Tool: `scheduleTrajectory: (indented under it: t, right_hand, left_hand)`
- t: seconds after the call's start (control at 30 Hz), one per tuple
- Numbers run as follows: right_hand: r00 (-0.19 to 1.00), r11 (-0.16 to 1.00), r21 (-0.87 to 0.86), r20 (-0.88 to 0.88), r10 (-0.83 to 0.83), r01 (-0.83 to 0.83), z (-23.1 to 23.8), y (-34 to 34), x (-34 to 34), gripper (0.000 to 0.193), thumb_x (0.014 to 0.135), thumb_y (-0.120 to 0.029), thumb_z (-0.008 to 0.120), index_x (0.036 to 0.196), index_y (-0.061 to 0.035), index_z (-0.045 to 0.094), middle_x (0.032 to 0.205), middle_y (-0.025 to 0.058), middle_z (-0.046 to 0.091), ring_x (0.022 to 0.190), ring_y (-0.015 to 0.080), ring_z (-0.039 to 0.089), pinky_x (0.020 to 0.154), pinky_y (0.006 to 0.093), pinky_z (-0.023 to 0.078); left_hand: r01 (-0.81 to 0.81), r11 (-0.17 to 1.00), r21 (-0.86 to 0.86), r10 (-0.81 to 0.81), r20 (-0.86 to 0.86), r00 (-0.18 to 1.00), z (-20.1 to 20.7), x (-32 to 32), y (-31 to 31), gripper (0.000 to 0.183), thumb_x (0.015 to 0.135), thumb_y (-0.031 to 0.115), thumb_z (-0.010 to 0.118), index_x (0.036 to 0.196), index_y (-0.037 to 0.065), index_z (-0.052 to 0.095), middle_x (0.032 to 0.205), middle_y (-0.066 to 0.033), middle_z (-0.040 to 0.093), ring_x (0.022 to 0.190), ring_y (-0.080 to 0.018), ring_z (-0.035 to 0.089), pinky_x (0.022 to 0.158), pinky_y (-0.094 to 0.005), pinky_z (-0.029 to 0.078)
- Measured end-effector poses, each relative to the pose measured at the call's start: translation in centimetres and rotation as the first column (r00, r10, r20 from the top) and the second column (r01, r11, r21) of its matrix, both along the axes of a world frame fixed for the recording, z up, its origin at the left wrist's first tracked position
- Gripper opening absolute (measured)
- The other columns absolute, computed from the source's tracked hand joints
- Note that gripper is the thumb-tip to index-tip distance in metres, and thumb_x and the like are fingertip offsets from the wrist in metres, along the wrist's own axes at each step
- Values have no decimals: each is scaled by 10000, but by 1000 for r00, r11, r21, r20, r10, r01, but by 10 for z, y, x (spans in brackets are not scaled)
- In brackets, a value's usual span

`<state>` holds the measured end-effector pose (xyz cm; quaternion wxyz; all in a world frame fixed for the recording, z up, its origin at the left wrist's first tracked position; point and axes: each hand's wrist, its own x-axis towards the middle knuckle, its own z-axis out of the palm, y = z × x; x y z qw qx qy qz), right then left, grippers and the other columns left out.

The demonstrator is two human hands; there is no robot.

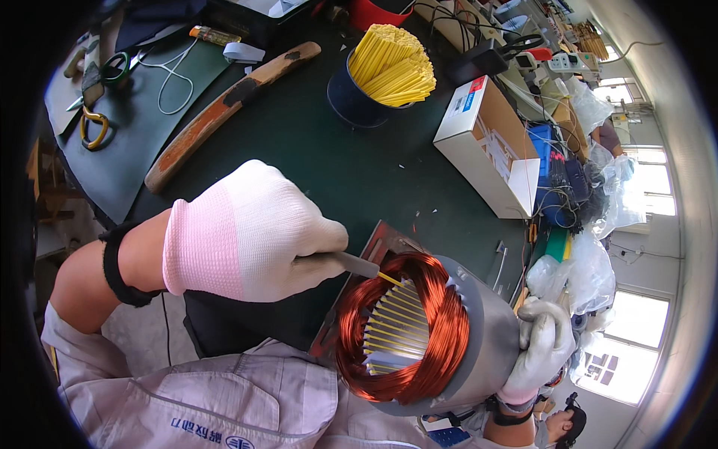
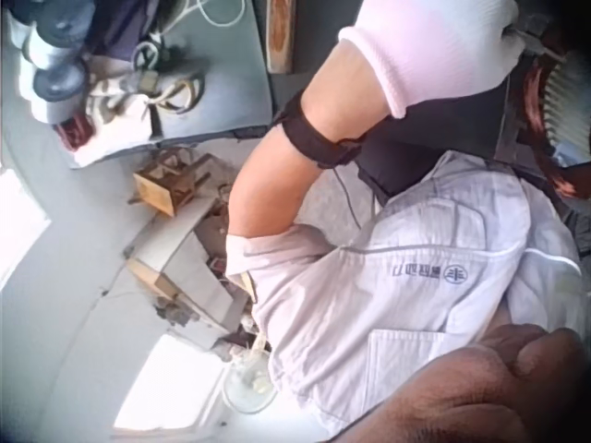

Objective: Manually winding and assembling internal copper coils into a motor stator.

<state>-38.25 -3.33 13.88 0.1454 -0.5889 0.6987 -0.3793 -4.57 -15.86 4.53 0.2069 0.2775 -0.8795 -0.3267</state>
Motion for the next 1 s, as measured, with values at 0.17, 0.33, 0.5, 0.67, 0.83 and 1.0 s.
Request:
scheduleTrajectory:
  t: [0.17,0.33,0.5,0.67,0.83,1.0]
  right_hand:
    - [1000,1000,22,-5,20,-20,3,-2,-1,235,1057,-133,493,981,30,644,747,18,568,601,31,363,561,233,266]
    - [999,998,54,-37,-12,14,8,-2,2,235,1042,-123,515,932,27,658,756,18,583,597,26,368,554,233,260]
    - [1000,998,55,11,-4,4,4,-2,2,227,1027,-122,546,948,36,688,798,23,622,612,29,413,554,238,286]
    - [985,986,-164,169,25,3,-11,14,2,196,995,-55,530,1026,40,700,848,57,632,670,79,506,613,253,396]
    - [975,882,-418,-59,215,-219,11,19,-2,265,837,10,670,1095,66,696,1000,141,702,852,247,665,802,319,525]
    - [867,758,-523,67,493,-390,36,9,11,483,880,-120,783,1303,-1,581,1098,176,676,909,306,706,781,379,568]
  left_hand:
    - [110,994,22,-110,-16,994,-5,-20,-9,141,920,225,716,871,97,745,704,-123,692,698,-317,719,616,-404,560]
    - [169,967,-190,-177,-25,984,-7,-36,1,181,910,231,694,918,51,704,720,-139,703,690,-323,738,557,-421,564]
    - [160,971,-180,-145,94,985,2,-28,6,154,887,226,734,891,76,702,695,-102,685,679,-307,721,583,-414,557]
    - [9,974,-227,1,44,999,25,-1,7,128,799,115,791,898,76,721,754,-91,632,738,-316,642,658,-392,504]
    - [-398,856,-329,368,-152,917,120,-19,34,190,807,-15,662,981,-3,737,870,-114,619,803,-201,573,754,-323,456]
    - [-248,961,120,275,-463,842,173,-121,89,276,984,46,566,1221,-95,589,971,-111,635,659,-59,506,558,-219,408]
